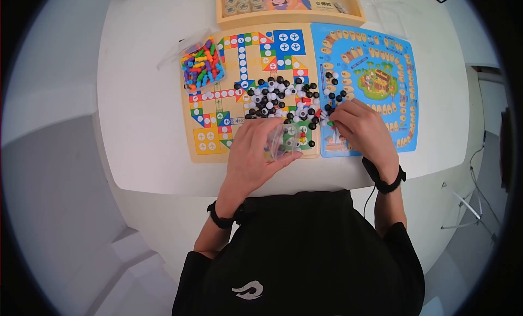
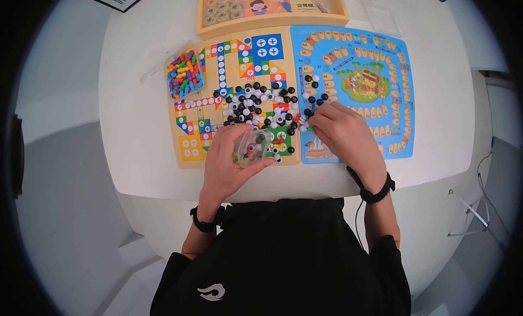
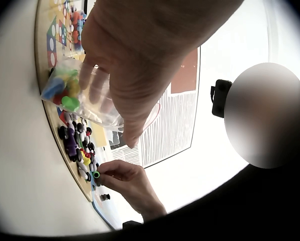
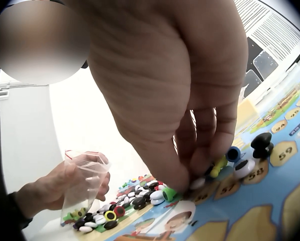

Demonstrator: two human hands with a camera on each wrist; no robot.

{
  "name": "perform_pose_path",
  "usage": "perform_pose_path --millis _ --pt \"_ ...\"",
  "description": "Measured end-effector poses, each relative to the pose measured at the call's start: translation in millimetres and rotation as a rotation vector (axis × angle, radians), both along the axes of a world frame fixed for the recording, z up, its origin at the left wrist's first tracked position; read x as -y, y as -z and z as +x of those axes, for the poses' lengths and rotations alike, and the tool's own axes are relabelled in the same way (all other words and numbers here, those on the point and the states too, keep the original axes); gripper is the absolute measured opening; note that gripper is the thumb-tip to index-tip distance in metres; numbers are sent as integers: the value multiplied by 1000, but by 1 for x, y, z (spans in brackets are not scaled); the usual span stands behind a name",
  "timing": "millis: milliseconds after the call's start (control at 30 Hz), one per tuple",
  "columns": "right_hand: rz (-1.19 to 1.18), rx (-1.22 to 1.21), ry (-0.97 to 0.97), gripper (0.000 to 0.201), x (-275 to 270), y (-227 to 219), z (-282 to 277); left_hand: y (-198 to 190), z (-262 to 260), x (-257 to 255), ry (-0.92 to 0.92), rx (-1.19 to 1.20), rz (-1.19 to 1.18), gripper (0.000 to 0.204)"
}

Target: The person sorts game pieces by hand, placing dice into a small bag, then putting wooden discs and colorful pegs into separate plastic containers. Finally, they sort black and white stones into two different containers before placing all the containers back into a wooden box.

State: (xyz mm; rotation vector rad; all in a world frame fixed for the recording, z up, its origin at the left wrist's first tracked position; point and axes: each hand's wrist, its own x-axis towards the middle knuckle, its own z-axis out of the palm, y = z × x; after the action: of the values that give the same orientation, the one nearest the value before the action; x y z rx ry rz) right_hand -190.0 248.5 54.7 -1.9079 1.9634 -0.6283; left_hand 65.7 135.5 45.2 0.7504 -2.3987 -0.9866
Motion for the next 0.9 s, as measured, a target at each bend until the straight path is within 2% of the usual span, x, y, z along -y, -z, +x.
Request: perform_pose_path --millis 333,533,600,900 --pt "-4 -86 -85 14 4 -6 1 1 3 -1 -21 -22 -3 71" --pt "-93 -12 2 15 18 -11 7 2 2 0 -19 -25 -3 71" --pt "-85 -91 -62 17 23 -4 10 0 3 0 -16 -26 3 71" --pt "-67 -92 -122 19 30 3 19 2 7 -1 -35 -23 -4 72"
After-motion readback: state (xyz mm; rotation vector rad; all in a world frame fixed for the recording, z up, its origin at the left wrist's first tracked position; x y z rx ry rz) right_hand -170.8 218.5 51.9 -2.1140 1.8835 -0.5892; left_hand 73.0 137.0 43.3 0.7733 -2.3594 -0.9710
